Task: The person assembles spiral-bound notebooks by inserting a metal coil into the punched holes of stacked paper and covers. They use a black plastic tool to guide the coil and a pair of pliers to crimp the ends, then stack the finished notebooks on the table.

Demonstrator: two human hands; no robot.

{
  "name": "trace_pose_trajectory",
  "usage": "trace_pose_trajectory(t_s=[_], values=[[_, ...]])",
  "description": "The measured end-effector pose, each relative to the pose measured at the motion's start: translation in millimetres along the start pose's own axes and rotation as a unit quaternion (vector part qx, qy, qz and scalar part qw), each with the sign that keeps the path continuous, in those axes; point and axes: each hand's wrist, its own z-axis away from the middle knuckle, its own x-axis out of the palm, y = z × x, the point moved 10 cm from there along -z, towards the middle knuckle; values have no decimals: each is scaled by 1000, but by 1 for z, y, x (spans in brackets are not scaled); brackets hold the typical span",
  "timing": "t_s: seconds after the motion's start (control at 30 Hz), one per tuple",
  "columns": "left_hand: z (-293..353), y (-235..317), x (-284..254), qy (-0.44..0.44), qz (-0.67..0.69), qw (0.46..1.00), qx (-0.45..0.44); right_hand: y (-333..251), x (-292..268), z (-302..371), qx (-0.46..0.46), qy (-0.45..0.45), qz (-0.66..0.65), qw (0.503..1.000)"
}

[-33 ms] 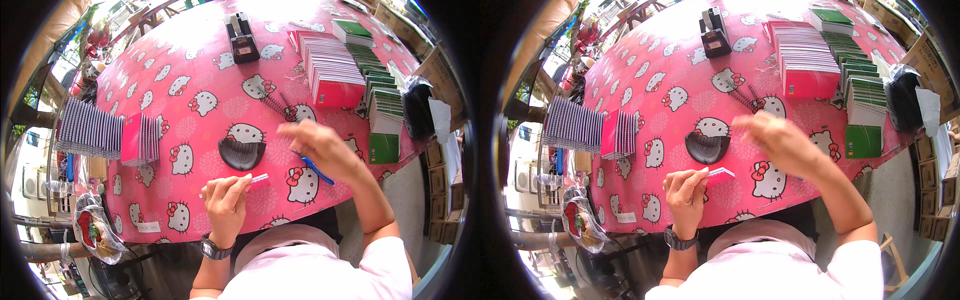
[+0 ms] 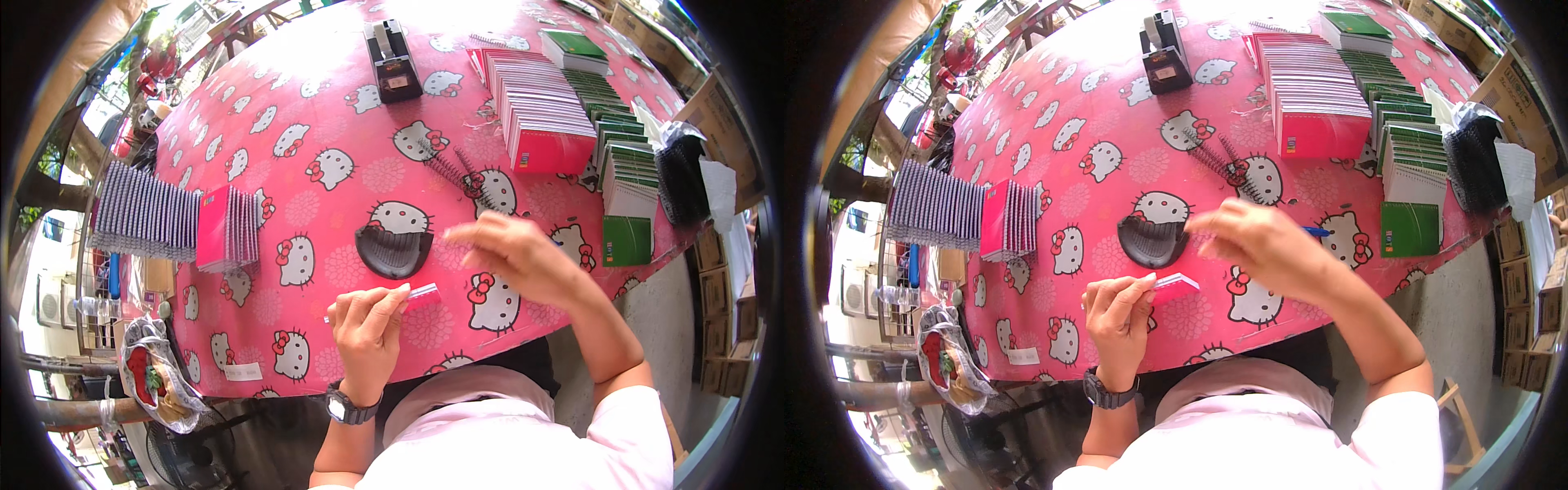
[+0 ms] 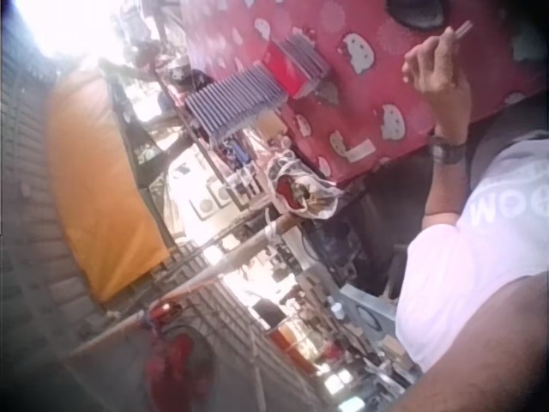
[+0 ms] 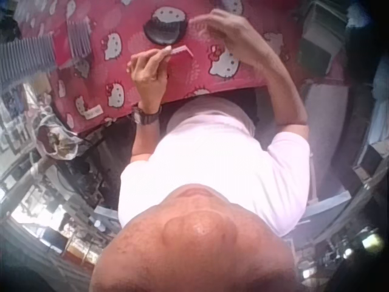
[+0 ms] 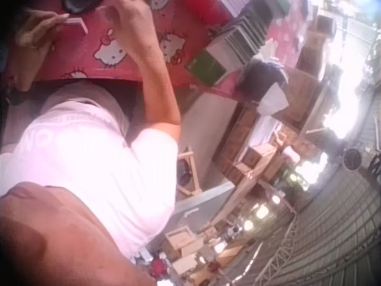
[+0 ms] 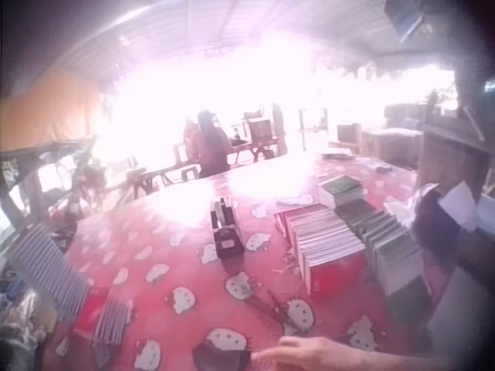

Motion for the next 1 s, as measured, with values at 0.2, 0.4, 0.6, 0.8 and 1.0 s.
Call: trace_pose_trajectory(t_s=[0.2, 0.4, 0.6, 0.8, 1.0], values=[[2, 5, -3, -24, 4, 1000, -15, 17, 27, 10, 22, -15, -79, 996], [6, 6, -2, -16, 6, 1000, 1, 8, 39, 7, 6, -84, -104, 991], [3, 4, -2, -16, 9, 1000, 3, 13, 48, 4, 46, -132, -154, 978], [1, 7, -1, -34, -11, 999, -27, 5, 47, 7, 24, -137, -91, 986], [0, 8, 4, -57, -15, 997, -40, 1, 49, 6, -2, -128, -86, 988]])
